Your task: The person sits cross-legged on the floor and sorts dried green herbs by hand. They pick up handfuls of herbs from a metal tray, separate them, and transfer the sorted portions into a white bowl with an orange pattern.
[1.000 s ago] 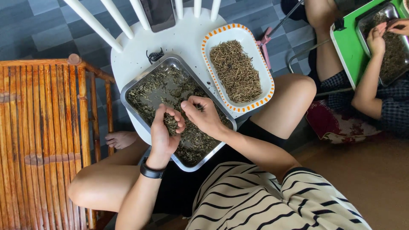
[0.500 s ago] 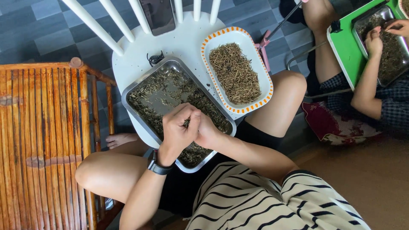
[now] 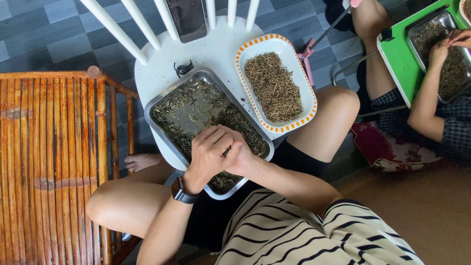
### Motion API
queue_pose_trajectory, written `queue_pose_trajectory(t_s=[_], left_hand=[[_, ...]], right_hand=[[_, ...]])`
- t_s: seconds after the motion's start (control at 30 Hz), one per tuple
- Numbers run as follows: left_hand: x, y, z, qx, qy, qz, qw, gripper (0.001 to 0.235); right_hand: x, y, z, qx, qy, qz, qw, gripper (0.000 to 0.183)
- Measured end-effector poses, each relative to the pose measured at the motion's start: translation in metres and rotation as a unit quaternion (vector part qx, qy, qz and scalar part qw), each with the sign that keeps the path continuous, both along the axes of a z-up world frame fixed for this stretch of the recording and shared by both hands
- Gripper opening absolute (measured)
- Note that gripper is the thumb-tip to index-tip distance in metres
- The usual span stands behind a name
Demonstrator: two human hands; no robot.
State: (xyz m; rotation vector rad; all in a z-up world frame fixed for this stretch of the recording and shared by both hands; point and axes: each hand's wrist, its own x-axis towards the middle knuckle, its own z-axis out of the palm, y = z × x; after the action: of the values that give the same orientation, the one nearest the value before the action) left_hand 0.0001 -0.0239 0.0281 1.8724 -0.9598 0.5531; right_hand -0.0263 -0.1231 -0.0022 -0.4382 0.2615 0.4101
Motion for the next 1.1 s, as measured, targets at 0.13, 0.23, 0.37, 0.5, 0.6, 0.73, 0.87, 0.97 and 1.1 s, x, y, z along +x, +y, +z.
queue_pose_trajectory(t_s=[0.13,0.23,0.37,0.5,0.6,0.73,0.87,0.97,1.1], left_hand=[[0.002,0.005,-0.011,0.01,-0.015,0.007,1.0,0.046],[0.001,0.006,-0.014,-0.003,-0.009,0.003,1.0,0.048],[0.003,0.003,-0.013,-0.021,-0.028,-0.006,0.999,0.048],[0.005,0.0,-0.018,-0.033,-0.026,-0.007,0.999,0.046],[0.002,-0.004,-0.01,-0.037,-0.022,-0.022,0.999,0.044],[0.003,0.004,-0.014,-0.044,-0.025,-0.017,0.999,0.046],[0.009,0.015,-0.023,-0.085,0.03,0.04,0.995,0.048],[0.013,0.023,-0.013,-0.088,0.064,0.066,0.992,0.049],[0.009,0.027,0.006,-0.079,0.207,0.074,0.972,0.045]], right_hand=[[-0.003,0.005,-0.007,0.038,-0.007,-0.002,0.999,0.044],[-0.005,0.008,-0.025,0.031,0.014,-0.014,0.999,0.044],[0.0,0.008,-0.021,0.022,-0.007,-0.011,1.0,0.045],[-0.001,0.008,-0.004,-0.017,-0.032,-0.009,0.999,0.045],[0.001,0.005,0.001,-0.073,-0.064,-0.003,0.995,0.044],[0.002,0.001,-0.019,-0.128,-0.092,0.004,0.988,0.044],[-0.003,-0.002,-0.03,-0.056,0.014,0.025,0.998,0.034],[0.0,-0.005,-0.016,-0.122,0.048,0.04,0.991,0.025],[0.003,-0.008,0.006,-0.24,0.016,0.043,0.97,0.035]])
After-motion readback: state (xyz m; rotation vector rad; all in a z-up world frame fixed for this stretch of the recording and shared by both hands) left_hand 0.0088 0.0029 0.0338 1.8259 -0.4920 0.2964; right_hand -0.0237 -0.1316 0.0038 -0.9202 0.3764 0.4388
